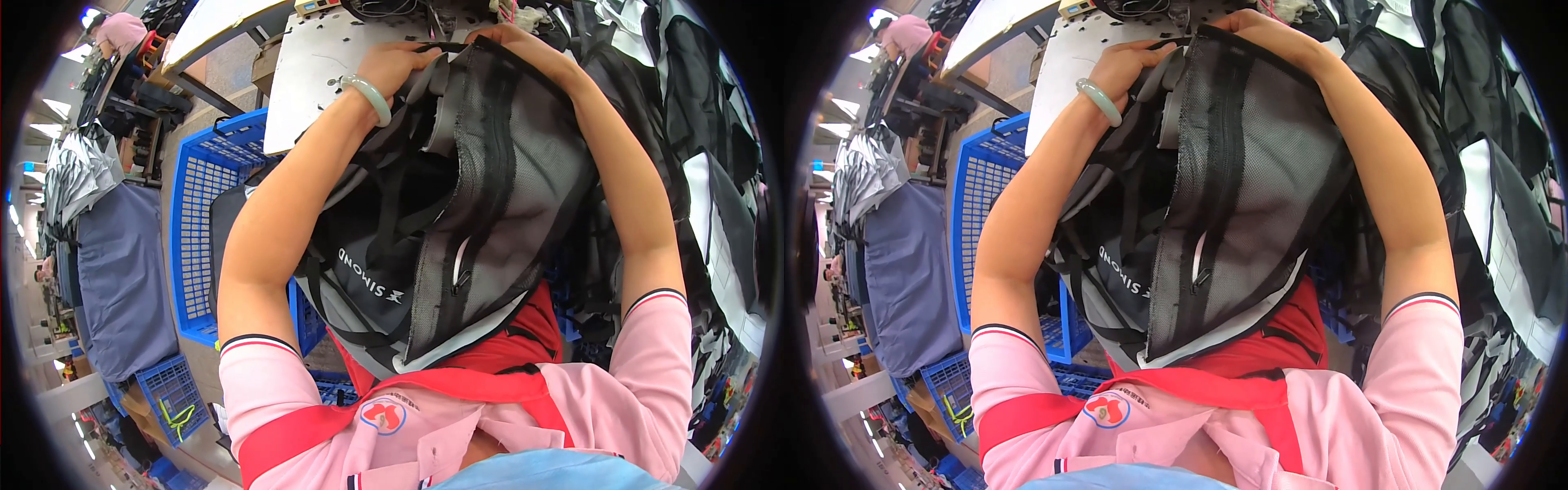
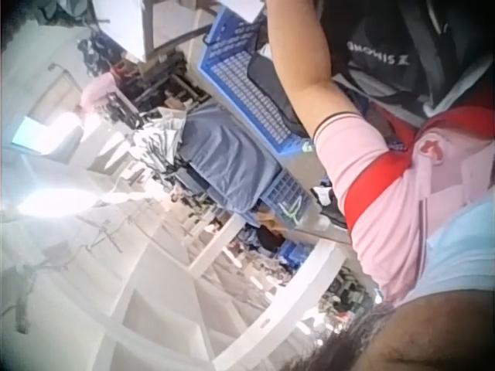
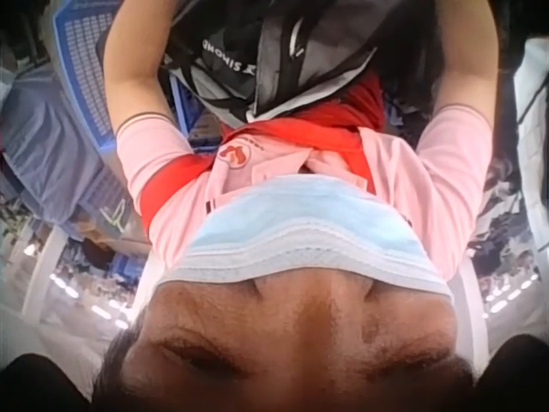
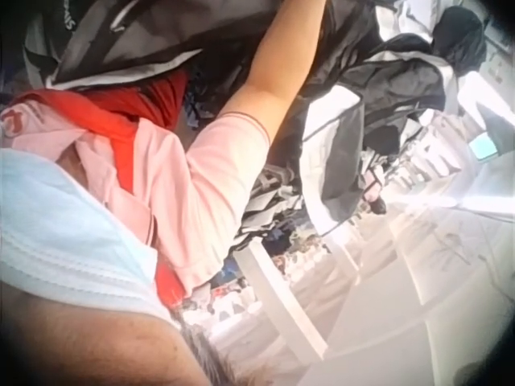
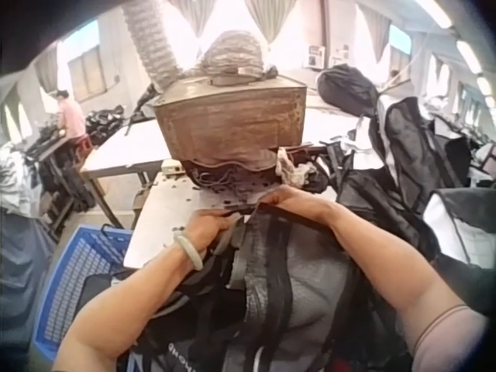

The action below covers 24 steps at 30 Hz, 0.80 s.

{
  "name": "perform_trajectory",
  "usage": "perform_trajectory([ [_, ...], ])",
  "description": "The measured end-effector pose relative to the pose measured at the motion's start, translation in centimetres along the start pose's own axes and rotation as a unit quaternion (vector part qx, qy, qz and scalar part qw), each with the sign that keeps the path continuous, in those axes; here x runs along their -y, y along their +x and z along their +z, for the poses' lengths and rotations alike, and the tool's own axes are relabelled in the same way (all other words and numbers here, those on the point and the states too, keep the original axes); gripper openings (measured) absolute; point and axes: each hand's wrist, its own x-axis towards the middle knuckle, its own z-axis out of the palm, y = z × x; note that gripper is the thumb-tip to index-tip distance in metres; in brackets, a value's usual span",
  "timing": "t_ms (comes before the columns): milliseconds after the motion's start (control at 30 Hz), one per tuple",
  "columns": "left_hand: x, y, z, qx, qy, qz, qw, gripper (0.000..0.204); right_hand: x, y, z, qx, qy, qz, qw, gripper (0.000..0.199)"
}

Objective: Assembling and sewing various panels and straps to manufacture outdoor bags at an industrial sewing machine.

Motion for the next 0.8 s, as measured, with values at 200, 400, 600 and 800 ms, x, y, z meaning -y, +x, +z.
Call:
perform_trajectory([
  [200,0.4,0.8,-0.4,0.009,-0.015,0.017,1.000,0.029,-1.4,0.9,-1.0,-0.016,-0.030,-0.002,0.999,0.028],
  [400,0.1,1.2,0.1,-0.015,0.002,0.030,0.999,0.031,-2.3,1.3,-2.1,-0.034,-0.035,-0.016,0.999,0.030],
  [600,1.0,2.3,-0.6,0.000,-0.036,0.037,0.999,0.028,-3.4,2.1,-2.1,-0.062,-0.002,-0.041,0.997,0.035],
  [800,1.6,3.5,0.0,-0.021,-0.003,0.060,0.998,0.024,-5.4,2.3,-4.1,-0.070,-0.025,-0.049,0.996,0.035],
])
